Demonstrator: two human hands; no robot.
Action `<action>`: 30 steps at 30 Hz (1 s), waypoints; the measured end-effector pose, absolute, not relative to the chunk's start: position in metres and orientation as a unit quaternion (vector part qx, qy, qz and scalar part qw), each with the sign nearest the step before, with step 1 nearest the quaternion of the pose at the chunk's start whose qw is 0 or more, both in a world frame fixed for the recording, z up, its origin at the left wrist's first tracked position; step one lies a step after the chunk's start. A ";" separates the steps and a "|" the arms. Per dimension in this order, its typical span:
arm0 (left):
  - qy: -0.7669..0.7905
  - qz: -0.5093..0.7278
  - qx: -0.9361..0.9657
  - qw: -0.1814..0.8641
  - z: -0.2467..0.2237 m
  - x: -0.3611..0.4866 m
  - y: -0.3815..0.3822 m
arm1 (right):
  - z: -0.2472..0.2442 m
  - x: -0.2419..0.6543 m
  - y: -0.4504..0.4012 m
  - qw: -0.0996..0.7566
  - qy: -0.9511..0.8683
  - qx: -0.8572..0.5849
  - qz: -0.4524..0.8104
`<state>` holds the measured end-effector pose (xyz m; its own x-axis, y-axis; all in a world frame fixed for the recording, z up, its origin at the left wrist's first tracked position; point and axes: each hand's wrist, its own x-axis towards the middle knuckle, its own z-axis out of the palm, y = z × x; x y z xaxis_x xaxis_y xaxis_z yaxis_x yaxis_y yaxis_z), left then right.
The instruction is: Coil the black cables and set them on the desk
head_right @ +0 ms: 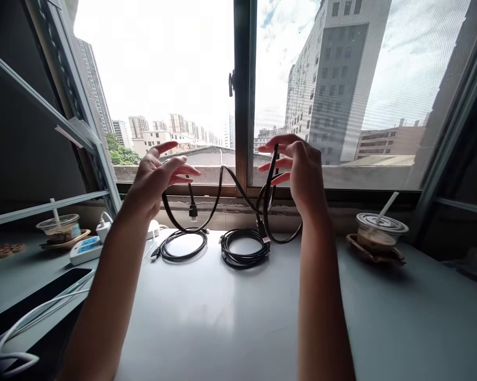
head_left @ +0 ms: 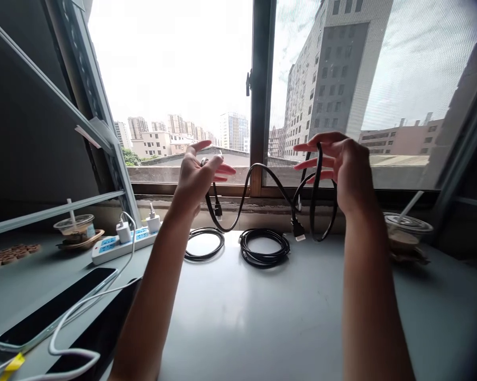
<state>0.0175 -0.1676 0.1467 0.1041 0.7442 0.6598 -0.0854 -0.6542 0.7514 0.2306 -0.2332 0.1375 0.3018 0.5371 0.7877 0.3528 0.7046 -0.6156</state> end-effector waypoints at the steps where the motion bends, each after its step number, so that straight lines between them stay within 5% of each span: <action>1: 0.248 0.601 0.680 0.339 0.148 0.015 -0.171 | 0.137 0.229 -0.232 0.709 -0.588 -0.384 0.059; 9: 0.275 0.452 0.775 0.345 0.147 0.003 -0.174 | 0.136 0.222 -0.229 0.664 -0.646 -0.374 -0.029; 14: 0.257 0.331 0.778 0.469 0.147 0.004 -0.182 | 0.135 0.220 -0.227 0.634 -0.697 -0.331 -0.045; 30: 0.132 0.441 0.551 0.696 0.152 0.020 -0.181 | 0.134 0.211 -0.226 0.614 -0.723 -0.317 -0.018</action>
